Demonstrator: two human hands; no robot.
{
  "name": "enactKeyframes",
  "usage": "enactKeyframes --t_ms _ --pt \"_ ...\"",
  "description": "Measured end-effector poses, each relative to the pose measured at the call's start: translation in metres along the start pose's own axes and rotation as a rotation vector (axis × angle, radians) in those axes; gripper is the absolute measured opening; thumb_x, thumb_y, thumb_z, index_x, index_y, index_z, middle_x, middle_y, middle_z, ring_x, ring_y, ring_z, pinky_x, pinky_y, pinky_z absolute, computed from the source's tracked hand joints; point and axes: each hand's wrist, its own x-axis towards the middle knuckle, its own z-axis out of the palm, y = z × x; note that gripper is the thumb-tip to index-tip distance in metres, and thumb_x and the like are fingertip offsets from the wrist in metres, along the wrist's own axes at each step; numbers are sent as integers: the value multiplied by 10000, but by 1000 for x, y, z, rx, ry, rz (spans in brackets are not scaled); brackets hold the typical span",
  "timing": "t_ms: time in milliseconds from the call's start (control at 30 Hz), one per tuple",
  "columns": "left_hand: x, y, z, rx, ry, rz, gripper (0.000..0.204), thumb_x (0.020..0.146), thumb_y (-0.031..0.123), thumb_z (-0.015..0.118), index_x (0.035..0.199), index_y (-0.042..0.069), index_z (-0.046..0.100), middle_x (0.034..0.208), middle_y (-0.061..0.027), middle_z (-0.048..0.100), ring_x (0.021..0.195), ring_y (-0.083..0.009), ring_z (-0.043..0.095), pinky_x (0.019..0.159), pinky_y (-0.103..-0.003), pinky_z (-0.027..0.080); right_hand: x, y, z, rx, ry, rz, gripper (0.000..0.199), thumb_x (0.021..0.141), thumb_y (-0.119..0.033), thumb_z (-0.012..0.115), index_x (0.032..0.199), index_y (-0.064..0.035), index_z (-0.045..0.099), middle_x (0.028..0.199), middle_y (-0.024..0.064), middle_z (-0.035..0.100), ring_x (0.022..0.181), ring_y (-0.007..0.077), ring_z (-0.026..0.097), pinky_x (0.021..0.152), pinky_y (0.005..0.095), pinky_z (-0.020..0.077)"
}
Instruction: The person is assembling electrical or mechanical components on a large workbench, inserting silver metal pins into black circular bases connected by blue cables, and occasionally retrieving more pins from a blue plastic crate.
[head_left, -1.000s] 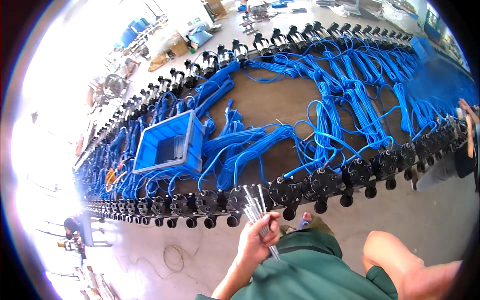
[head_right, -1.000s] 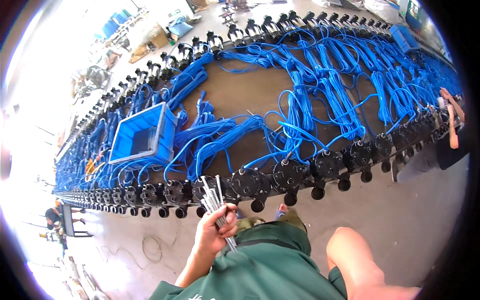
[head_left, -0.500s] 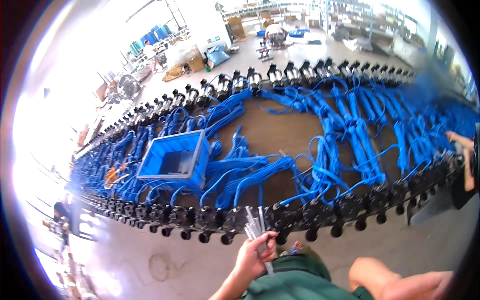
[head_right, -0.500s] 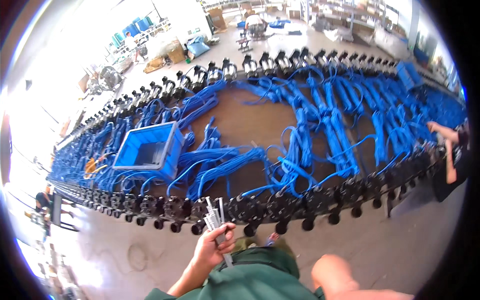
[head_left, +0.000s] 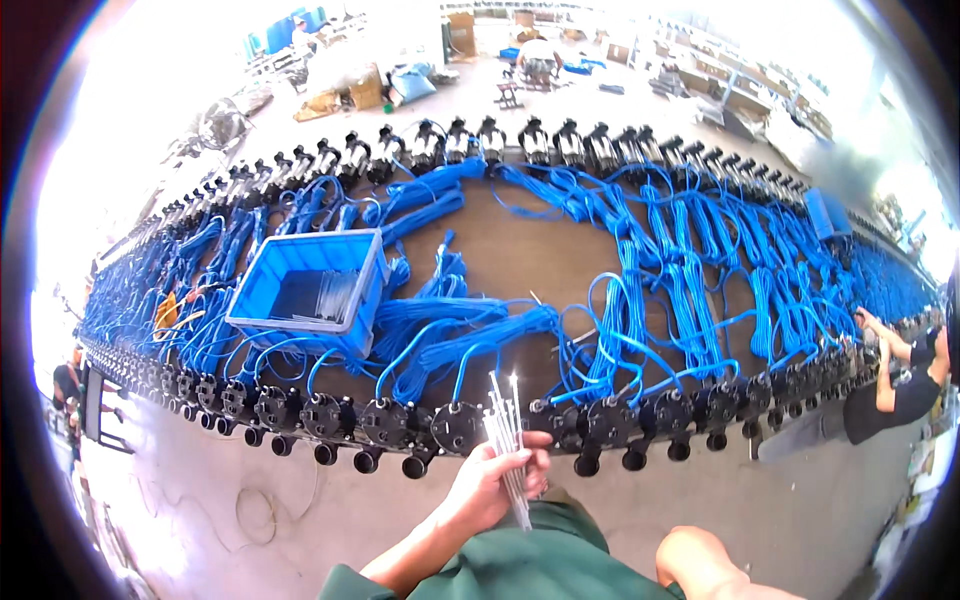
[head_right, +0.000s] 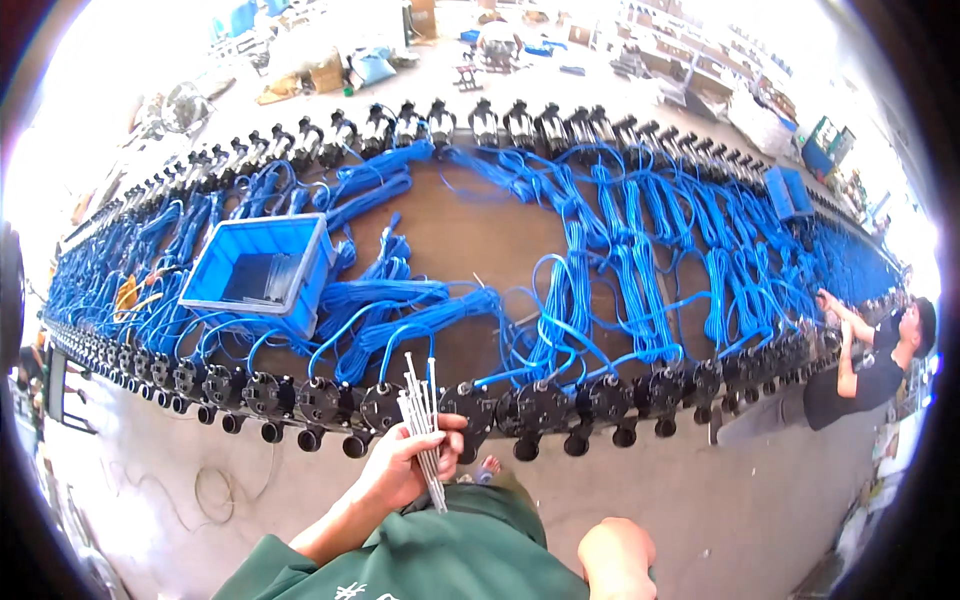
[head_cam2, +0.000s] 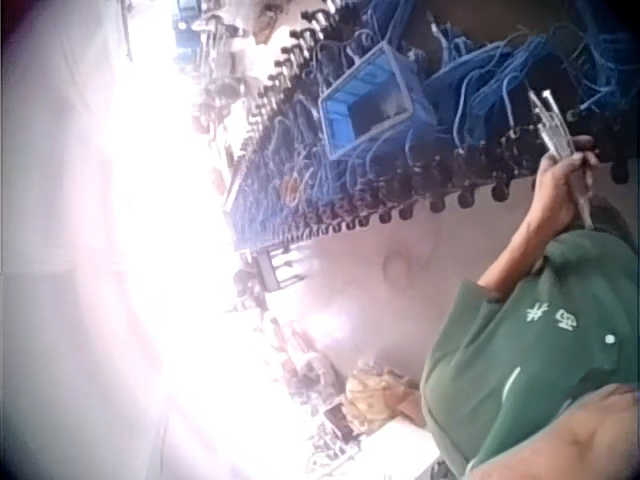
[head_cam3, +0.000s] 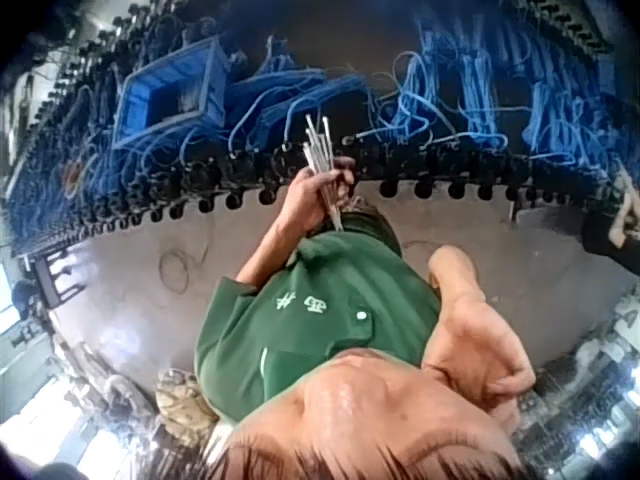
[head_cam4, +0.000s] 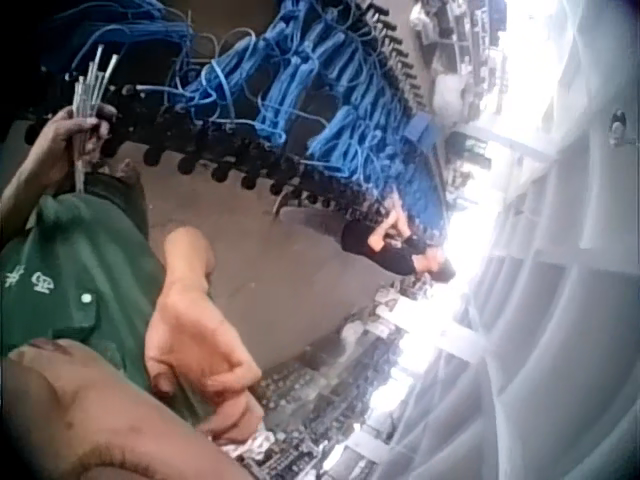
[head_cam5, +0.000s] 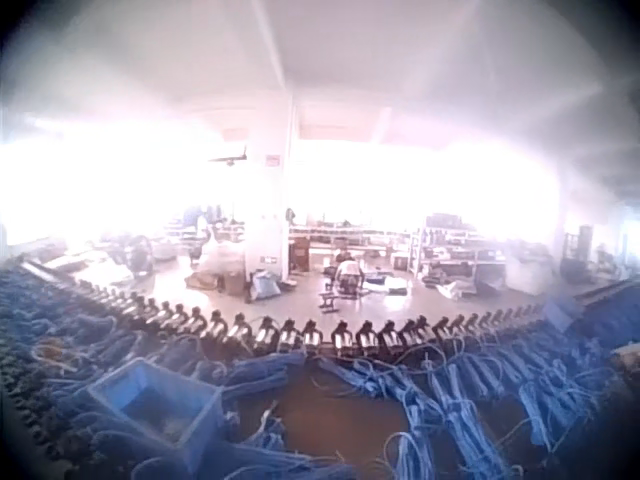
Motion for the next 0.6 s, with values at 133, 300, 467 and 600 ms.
enactKeyframes --t_ms 133,300,467,600 --pt "10 3 -3 9 -174 -110 371 1021 91 551 1356 -57 490 1147 -240 683 863 -273 713 763 -376 612 -64 -26 -5 -361 -16 594 240 842 -115 688 1057 -65 594 1004 19 621 716 123 575 676 291 438" --pt "16 -6 -20 135 -272 -272 388 1022 84 563 1381 -45 495 1162 -244 682 787 -242 697 610 -309 557 -161 -37 -39 -234 -373 2206 731 788 -143 870 1386 10 477 1106 73 609 764 84 566 644 250 481" --pt "23 -23 -14 302 -309 -393 332 1045 154 525 1342 5 528 1131 -188 711 676 -117 621 562 -242 498 -188 -54 -64 60 -222 2462 185 902 -117 777 1029 -1 708 857 20 707 793 69 623 694 246 504" --pt "25 -53 -8 428 -55 -335 274 1091 244 455 1211 12 540 1044 -184 728 599 -92 576 507 -225 466 -200 -81 -97 -10 -39 2432 108 952 -82 696 1025 -2 697 902 43 710 809 95 656 710 251 528"
